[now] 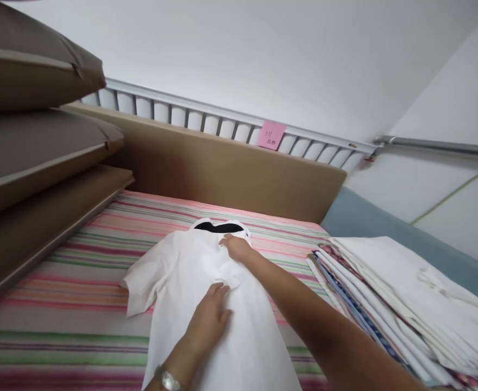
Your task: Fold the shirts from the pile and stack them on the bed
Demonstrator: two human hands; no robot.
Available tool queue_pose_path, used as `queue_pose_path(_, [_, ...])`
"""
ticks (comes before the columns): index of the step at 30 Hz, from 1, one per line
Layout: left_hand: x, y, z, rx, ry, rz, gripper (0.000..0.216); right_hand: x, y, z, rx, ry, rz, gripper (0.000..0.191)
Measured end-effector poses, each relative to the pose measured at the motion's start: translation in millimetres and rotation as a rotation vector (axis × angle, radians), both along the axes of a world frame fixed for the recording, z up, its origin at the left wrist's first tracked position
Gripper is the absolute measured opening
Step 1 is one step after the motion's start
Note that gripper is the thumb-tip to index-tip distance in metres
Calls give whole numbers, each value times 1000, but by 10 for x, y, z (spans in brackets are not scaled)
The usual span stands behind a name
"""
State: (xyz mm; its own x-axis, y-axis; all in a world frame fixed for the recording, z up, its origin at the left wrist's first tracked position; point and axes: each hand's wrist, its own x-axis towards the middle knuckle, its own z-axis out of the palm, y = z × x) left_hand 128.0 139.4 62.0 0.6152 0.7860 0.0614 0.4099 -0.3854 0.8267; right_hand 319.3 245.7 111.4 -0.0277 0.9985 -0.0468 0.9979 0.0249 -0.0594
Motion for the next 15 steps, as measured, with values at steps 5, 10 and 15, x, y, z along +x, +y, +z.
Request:
queue_pose_path(5, [2,-140,102,-5,48,-91,51,87,118,-146,-11,29,-72,18])
queue_pose_path(10, [-24,-289,88,41,174,-105,59,108,73,-275,32,77,-147,20])
queue_pose_path(15, [3,-350,63,78,212,-158,59,-1,0,-312,82,93,-196,25])
